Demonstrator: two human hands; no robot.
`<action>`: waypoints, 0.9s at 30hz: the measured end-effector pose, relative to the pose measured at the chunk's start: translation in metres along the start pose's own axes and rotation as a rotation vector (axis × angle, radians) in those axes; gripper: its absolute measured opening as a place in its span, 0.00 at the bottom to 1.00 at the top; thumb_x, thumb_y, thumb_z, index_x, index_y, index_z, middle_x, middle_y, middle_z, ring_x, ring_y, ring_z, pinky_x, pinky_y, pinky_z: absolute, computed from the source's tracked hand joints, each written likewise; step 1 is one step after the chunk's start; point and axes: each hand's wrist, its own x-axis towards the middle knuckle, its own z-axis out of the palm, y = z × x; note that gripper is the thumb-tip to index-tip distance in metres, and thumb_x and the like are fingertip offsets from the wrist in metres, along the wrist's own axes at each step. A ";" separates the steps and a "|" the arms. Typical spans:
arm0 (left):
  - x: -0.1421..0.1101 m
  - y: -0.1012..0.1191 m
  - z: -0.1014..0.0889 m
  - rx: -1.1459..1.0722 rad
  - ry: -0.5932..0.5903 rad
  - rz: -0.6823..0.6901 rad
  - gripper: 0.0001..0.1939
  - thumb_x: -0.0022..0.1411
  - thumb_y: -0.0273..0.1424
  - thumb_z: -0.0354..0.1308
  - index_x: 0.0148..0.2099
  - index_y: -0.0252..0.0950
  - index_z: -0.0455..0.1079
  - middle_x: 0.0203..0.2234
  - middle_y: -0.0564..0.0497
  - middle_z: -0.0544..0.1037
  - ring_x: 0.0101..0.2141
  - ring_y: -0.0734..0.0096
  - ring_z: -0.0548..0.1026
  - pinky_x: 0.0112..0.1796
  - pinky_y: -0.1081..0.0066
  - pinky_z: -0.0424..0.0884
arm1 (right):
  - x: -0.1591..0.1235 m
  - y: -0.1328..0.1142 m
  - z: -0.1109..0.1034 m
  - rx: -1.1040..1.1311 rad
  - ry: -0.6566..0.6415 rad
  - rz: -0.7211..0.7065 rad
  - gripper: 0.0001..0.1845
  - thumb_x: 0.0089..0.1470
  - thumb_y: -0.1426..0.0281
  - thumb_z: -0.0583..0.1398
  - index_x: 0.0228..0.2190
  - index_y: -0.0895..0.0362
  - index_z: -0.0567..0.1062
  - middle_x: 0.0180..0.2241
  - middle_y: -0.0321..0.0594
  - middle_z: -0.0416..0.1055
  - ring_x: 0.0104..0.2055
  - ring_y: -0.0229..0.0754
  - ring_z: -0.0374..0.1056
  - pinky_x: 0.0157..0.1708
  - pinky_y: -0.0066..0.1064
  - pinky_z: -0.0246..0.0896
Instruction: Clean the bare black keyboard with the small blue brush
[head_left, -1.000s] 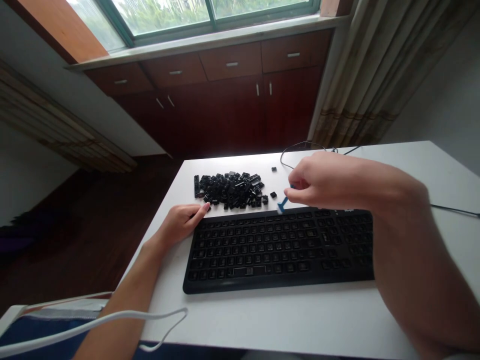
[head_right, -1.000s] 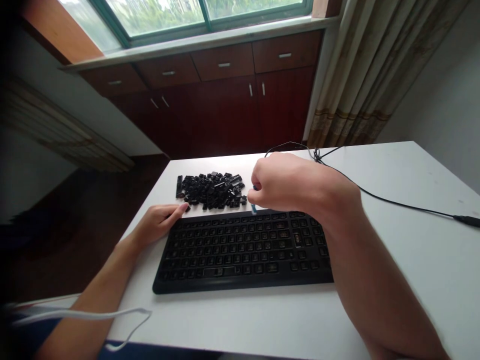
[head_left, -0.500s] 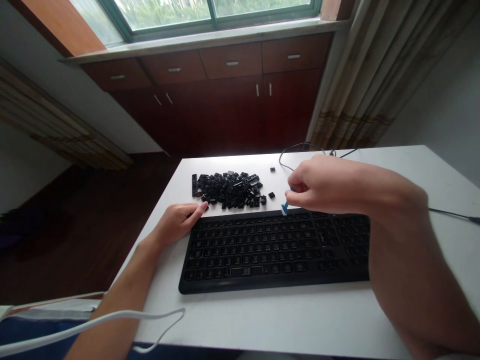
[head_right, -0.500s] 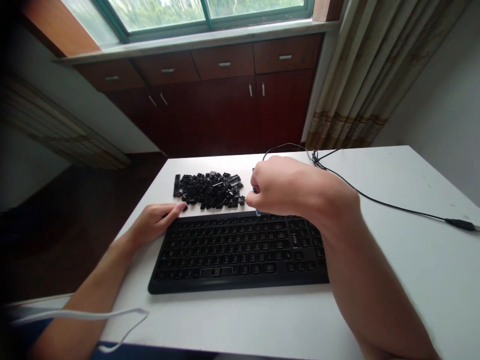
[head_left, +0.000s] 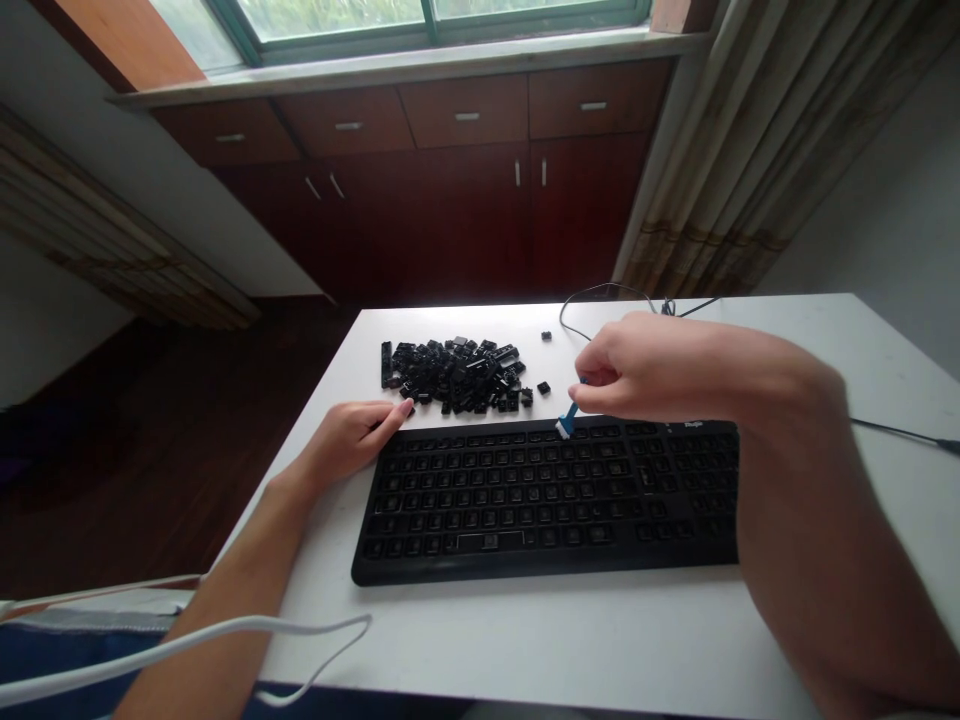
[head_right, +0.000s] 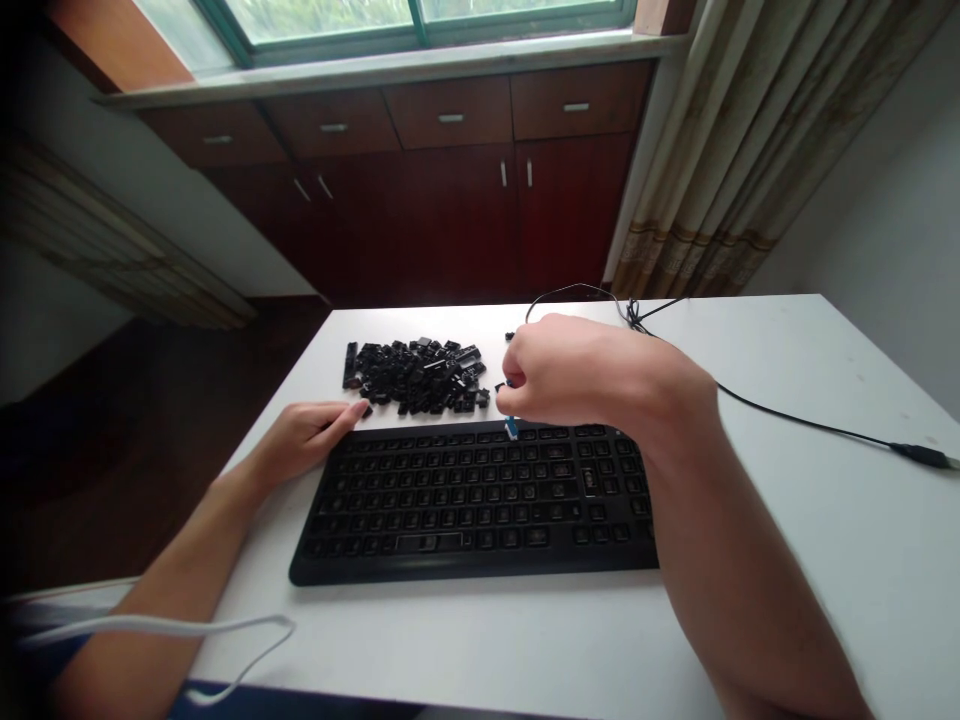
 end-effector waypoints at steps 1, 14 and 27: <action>0.000 0.000 0.000 0.012 -0.005 -0.001 0.23 0.67 0.39 0.49 0.22 0.34 0.66 0.16 0.54 0.67 0.20 0.77 0.63 0.26 0.75 0.58 | 0.001 0.000 0.000 0.003 -0.028 -0.007 0.16 0.53 0.62 0.53 0.19 0.57 0.67 0.19 0.36 0.63 0.19 0.31 0.50 0.20 0.31 0.40; -0.002 -0.004 0.001 0.062 -0.054 -0.060 0.23 0.67 0.39 0.48 0.22 0.34 0.62 0.17 0.55 0.64 0.22 0.78 0.63 0.28 0.75 0.57 | -0.013 -0.013 -0.007 -0.111 0.104 0.167 0.21 0.54 0.57 0.53 0.19 0.56 0.70 0.17 0.36 0.64 0.16 0.32 0.52 0.18 0.31 0.42; -0.003 -0.006 0.002 0.052 -0.072 -0.083 0.23 0.67 0.40 0.48 0.22 0.34 0.61 0.17 0.55 0.63 0.22 0.78 0.62 0.28 0.75 0.57 | -0.013 -0.006 -0.003 -0.057 0.154 0.038 0.12 0.51 0.60 0.58 0.29 0.49 0.81 0.23 0.34 0.71 0.22 0.35 0.60 0.22 0.29 0.46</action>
